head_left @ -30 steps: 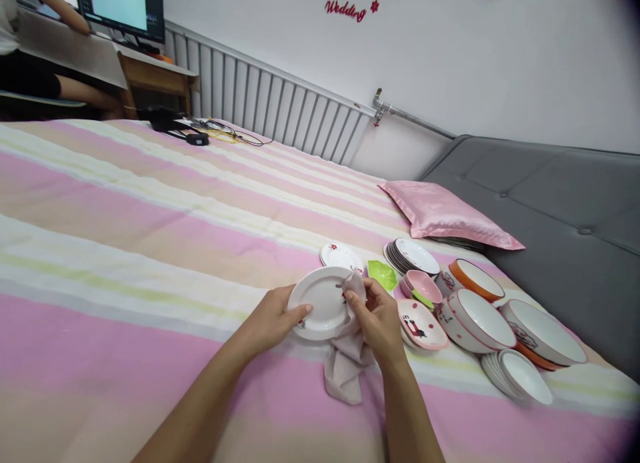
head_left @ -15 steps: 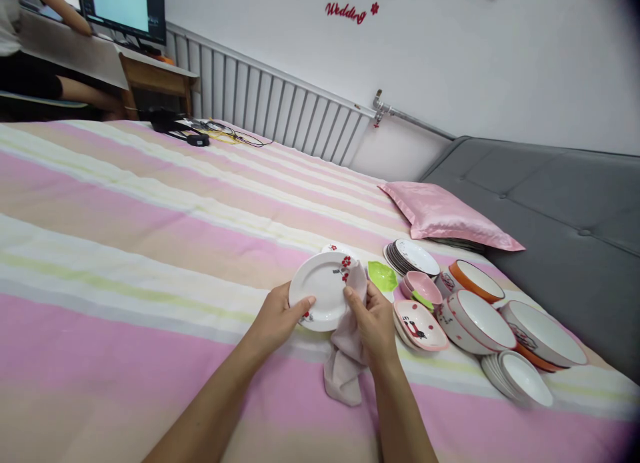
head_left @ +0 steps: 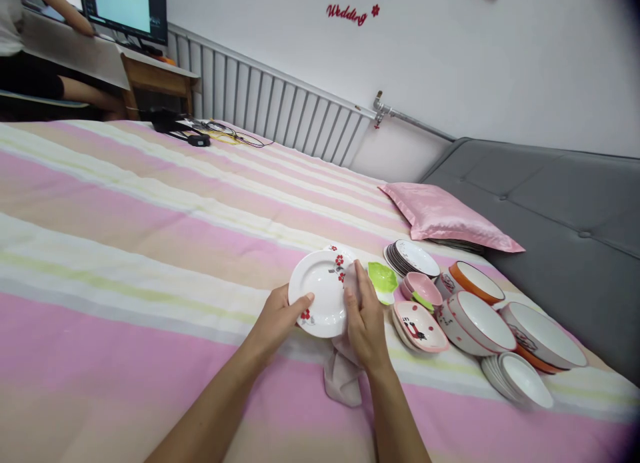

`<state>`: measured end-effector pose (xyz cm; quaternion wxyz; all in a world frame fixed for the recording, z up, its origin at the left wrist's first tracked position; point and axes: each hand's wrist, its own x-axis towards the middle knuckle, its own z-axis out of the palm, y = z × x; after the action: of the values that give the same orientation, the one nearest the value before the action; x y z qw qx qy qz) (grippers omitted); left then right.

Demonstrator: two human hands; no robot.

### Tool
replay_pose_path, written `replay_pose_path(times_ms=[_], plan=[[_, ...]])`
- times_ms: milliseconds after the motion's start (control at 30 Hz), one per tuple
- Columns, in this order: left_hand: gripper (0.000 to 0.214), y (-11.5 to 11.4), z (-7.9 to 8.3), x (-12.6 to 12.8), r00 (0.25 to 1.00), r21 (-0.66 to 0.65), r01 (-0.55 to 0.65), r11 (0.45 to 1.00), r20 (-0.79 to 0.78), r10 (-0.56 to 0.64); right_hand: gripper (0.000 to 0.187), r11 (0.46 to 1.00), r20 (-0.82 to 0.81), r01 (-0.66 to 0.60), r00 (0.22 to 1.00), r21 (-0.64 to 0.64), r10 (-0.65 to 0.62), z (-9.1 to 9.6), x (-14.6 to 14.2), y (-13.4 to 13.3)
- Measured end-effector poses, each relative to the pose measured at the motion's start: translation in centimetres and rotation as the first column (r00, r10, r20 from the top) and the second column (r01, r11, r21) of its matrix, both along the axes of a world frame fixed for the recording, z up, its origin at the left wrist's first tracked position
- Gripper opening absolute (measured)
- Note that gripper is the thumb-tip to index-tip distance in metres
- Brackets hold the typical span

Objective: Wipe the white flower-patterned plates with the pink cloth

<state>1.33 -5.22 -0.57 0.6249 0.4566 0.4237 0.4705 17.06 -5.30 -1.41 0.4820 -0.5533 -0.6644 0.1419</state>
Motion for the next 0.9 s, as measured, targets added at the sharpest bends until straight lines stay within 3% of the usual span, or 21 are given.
replay_pose_path(times_ms=[133,367,700,900], plan=[[0.037,0.1,0.1,-0.1,0.999,0.006,-0.038,0.999,0.011,0.038,0.046,0.999,0.217,-0.036,0.976,0.035,0.027,-0.3,-0.1,0.2],[0.034,0.2,-0.2,0.1,0.993,0.031,-0.107,0.994,0.048,0.106,0.051,0.99,0.496,-0.115,0.866,0.076,0.063,-0.4,-0.3,0.1],[0.04,0.6,-0.8,0.0,0.984,0.073,-0.17,0.983,0.064,0.166,0.049,0.967,0.561,-0.253,0.797,-0.025,0.224,0.1,-2.1,-0.7],[0.04,0.3,-0.4,0.2,0.986,0.138,-0.167,0.976,0.018,0.166,0.05,0.957,0.53,-0.288,0.805,-0.044,0.267,0.5,-2.7,-1.3]])
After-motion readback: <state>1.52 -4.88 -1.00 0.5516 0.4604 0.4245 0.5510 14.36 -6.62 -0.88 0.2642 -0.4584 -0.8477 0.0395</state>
